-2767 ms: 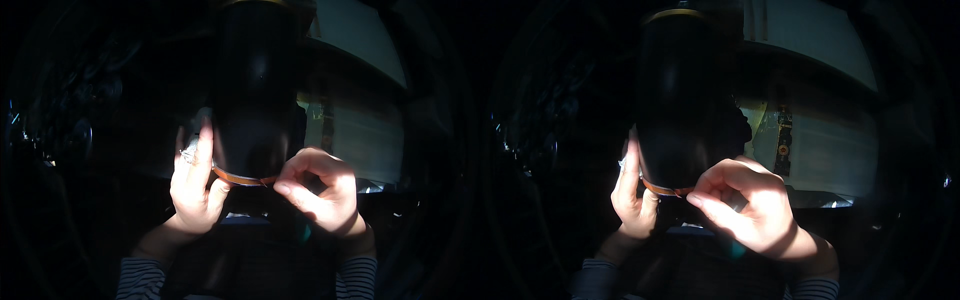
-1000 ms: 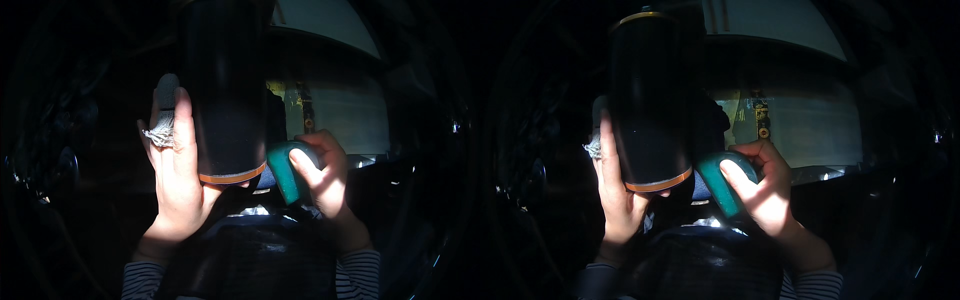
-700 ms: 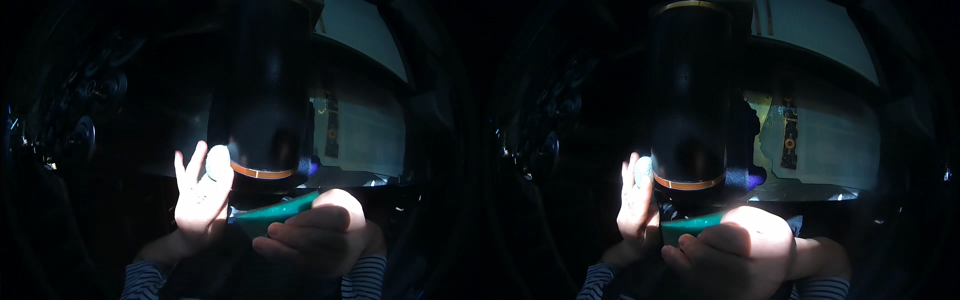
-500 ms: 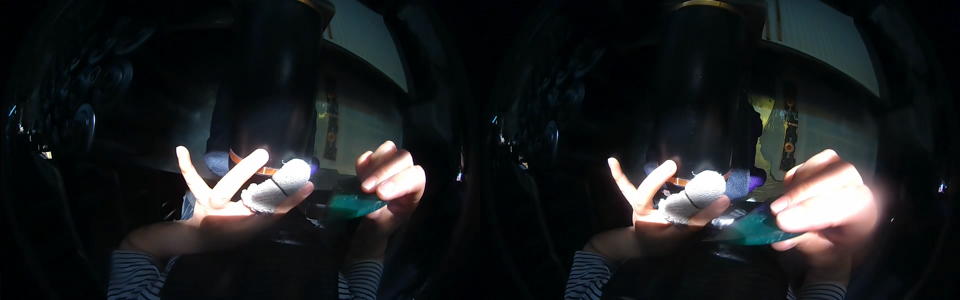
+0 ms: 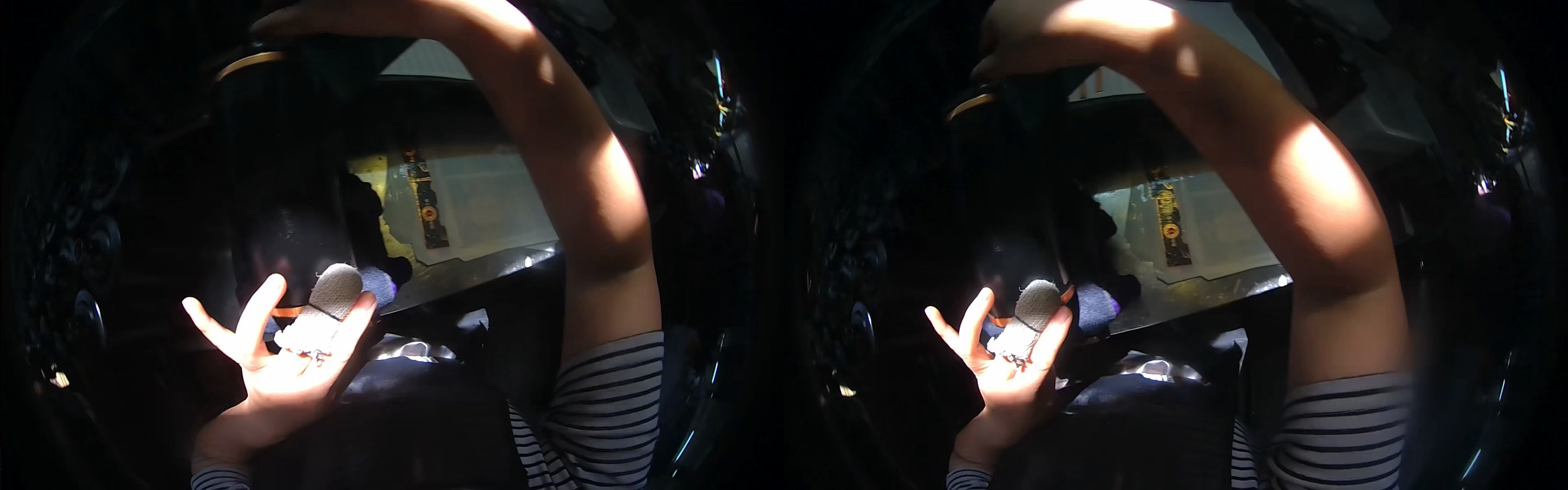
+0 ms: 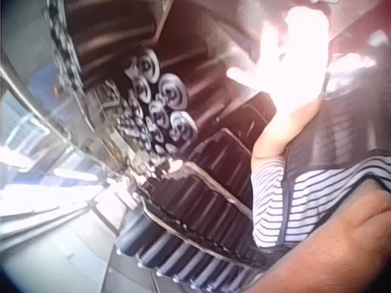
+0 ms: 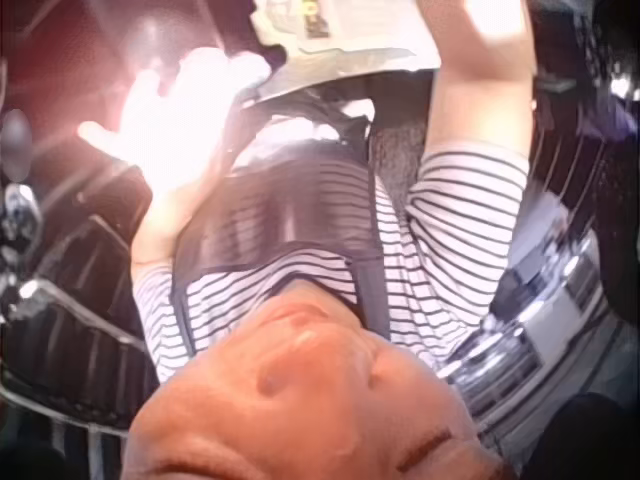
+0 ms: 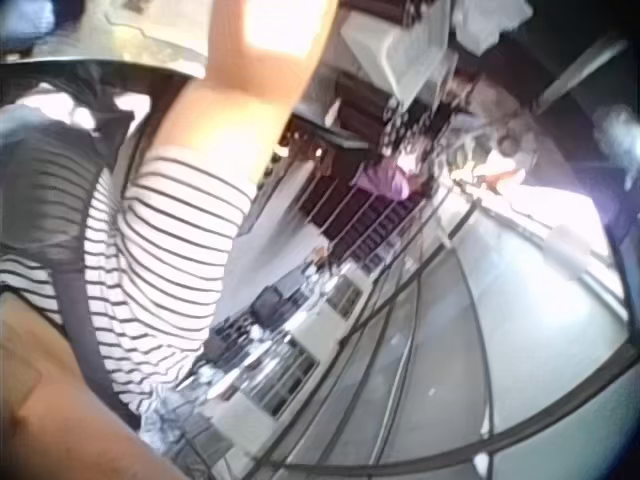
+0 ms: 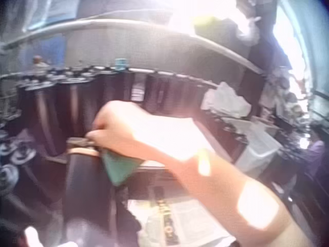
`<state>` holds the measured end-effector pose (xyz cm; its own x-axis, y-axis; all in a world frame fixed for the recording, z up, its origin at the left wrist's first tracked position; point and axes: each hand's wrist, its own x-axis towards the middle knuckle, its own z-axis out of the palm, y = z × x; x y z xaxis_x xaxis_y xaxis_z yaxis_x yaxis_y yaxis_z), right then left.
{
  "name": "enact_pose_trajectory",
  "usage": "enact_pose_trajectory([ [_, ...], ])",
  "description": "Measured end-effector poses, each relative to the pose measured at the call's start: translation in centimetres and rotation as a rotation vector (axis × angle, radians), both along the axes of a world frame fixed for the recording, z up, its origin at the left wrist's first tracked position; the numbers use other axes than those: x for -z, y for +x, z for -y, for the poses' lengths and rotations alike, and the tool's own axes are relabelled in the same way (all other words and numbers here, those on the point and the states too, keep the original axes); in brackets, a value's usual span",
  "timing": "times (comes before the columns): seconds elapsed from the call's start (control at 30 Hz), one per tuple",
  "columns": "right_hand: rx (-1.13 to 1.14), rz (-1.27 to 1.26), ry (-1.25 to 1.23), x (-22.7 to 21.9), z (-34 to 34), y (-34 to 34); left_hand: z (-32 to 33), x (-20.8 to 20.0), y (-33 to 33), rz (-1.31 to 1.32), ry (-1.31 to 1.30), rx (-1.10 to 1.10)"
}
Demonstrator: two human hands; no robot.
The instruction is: The person applies decorative paper labels to cylindrical black containers. They smooth the labels with a green plastic scraper, peel off backing paper, and apply gold foil strips to the rims. The person handles the containers one at a time, rotating them to align and smooth the labels.
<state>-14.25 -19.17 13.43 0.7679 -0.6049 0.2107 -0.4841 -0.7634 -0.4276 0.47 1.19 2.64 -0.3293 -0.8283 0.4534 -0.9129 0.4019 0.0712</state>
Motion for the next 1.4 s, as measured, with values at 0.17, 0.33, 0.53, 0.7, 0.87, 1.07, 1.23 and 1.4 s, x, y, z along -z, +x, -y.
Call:
enact_pose_trajectory([
  [0.17,0.051,-0.211,0.074,-2.0,-2.0,-4.4,2.4,0.4,-0.8,-0.644,-0.119,0.113],
  [0.33,-0.034,0.274,-0.151,-0.3,-10.5,-9.6,5.3,-0.5,-2.4,-0.626,-0.201,0.065],
  [0.53,0.574,0.865,-0.046,2.5,-24.0,-21.3,9.9,-2.1,-4.0,-0.564,-0.125,0.245],
  [0.7,1.438,0.426,0.382,11.3,-35.4,-33.4,14.4,-3.8,-6.4,-0.408,-0.080,0.294],
  [0.87,2.029,0.045,0.212,31.3,-38.5,-43.4,19.4,-4.1,-8.4,-0.270,0.022,0.226],
  [1.07,2.117,-0.050,0.314,43.6,-32.0,-54.5,20.2,-5.2,-8.0,-0.112,0.099,0.072],
  [1.23,2.093,-0.136,0.316,46.9,-27.0,-59.7,19.6,-5.0,-8.7,-0.046,0.133,-0.006],
  [1.4,2.097,-0.135,0.424,46.5,-24.2,-62.2,18.0,-4.2,-8.9,-0.027,0.148,-0.046],
])
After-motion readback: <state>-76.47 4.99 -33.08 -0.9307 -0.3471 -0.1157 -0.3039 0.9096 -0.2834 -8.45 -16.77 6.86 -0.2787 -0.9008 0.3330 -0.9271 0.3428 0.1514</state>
